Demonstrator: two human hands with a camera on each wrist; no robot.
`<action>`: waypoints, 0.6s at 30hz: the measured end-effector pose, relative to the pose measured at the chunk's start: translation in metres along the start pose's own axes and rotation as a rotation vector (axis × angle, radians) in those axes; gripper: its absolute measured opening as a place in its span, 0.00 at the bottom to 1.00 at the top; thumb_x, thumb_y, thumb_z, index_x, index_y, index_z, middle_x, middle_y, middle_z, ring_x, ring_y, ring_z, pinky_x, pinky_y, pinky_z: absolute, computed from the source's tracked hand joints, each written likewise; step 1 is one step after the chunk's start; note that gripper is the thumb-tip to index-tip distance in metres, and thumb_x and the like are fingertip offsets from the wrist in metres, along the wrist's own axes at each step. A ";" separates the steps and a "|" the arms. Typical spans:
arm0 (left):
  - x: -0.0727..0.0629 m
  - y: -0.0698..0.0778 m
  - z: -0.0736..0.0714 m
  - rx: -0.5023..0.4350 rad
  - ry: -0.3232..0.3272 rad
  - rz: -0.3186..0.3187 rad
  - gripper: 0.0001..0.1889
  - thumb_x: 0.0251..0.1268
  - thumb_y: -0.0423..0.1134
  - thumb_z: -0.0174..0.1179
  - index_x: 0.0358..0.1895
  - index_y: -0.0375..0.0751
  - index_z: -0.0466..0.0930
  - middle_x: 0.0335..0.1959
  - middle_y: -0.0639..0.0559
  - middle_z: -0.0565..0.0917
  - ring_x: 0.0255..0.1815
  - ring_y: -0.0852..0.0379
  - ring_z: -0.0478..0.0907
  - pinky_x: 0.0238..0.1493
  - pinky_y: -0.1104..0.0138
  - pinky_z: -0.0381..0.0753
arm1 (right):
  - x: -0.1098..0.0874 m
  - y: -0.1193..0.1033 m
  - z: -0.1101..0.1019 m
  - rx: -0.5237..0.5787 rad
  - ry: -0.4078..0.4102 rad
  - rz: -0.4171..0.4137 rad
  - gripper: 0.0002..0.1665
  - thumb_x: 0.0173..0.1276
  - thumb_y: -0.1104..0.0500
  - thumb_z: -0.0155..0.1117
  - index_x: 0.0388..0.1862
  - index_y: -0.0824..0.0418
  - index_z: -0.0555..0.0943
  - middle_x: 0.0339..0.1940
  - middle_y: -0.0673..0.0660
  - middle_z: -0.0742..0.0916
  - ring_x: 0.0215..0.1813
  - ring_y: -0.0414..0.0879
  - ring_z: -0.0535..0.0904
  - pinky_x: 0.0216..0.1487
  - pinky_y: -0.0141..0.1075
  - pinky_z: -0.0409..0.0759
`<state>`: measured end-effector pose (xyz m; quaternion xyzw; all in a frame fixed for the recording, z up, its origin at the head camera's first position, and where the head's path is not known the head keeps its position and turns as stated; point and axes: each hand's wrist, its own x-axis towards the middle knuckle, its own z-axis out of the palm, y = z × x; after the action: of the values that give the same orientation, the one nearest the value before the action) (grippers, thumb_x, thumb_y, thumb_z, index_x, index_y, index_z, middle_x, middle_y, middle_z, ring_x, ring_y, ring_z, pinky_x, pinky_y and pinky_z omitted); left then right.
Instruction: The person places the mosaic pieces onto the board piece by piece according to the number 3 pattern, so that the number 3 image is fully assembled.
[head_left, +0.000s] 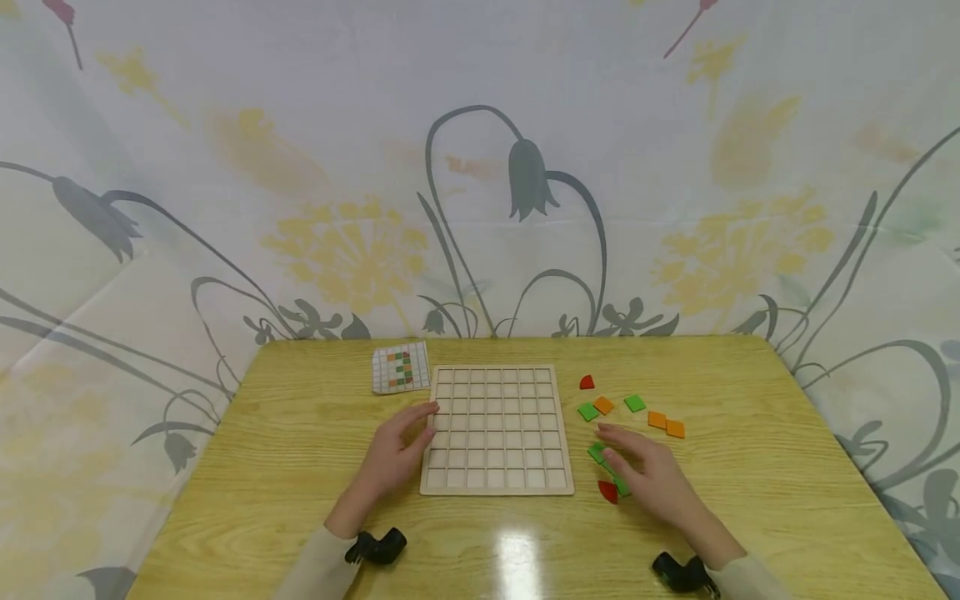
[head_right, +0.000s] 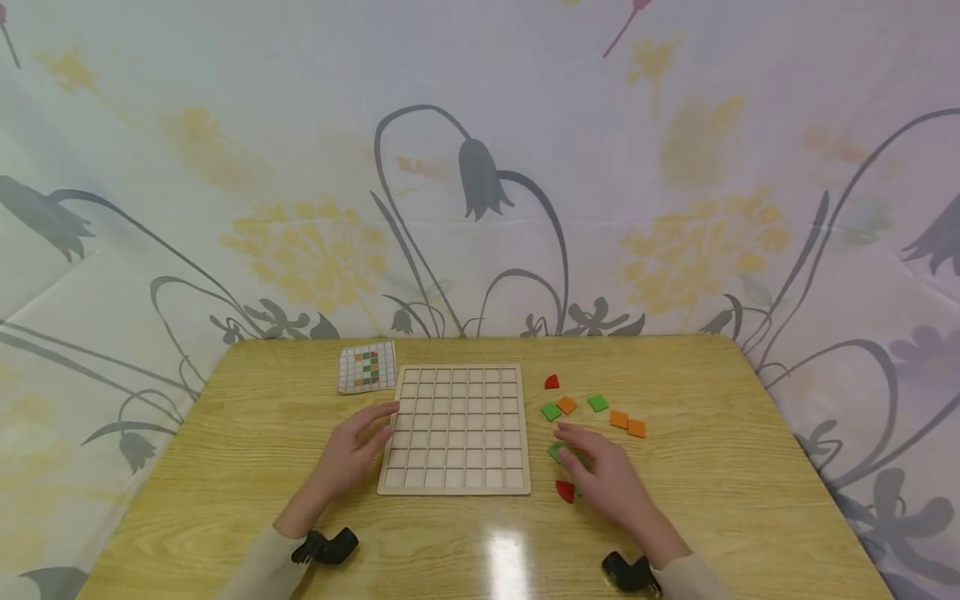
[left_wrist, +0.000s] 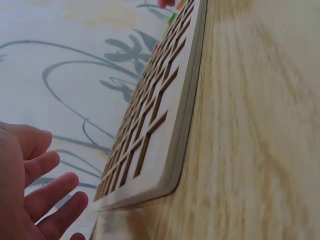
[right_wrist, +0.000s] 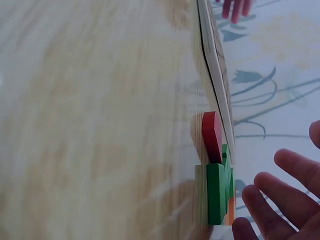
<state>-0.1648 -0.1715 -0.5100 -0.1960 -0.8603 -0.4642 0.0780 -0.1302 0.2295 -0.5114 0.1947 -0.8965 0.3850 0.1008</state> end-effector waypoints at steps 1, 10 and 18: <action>0.001 -0.002 0.001 -0.016 -0.008 -0.022 0.18 0.72 0.32 0.58 0.63 0.34 0.78 0.64 0.43 0.78 0.68 0.42 0.71 0.66 0.45 0.68 | 0.000 0.001 0.000 0.016 0.009 0.010 0.17 0.74 0.62 0.61 0.59 0.64 0.83 0.61 0.57 0.84 0.59 0.56 0.81 0.54 0.46 0.81; 0.008 -0.020 0.004 -0.087 -0.078 -0.129 0.25 0.68 0.33 0.63 0.67 0.38 0.75 0.69 0.42 0.73 0.73 0.42 0.64 0.71 0.47 0.61 | -0.004 0.006 -0.005 0.216 -0.010 0.081 0.11 0.73 0.65 0.62 0.51 0.60 0.86 0.46 0.54 0.89 0.42 0.42 0.84 0.41 0.33 0.83; 0.010 -0.024 -0.004 0.018 -0.215 -0.064 0.33 0.62 0.38 0.69 0.70 0.33 0.71 0.73 0.40 0.67 0.75 0.37 0.59 0.71 0.43 0.59 | -0.011 0.010 -0.009 0.187 -0.076 0.037 0.12 0.66 0.68 0.68 0.46 0.58 0.87 0.43 0.52 0.89 0.42 0.41 0.84 0.41 0.34 0.83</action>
<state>-0.1837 -0.1841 -0.5233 -0.2164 -0.8737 -0.4349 -0.0278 -0.1238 0.2456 -0.5153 0.2014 -0.8633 0.4610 0.0409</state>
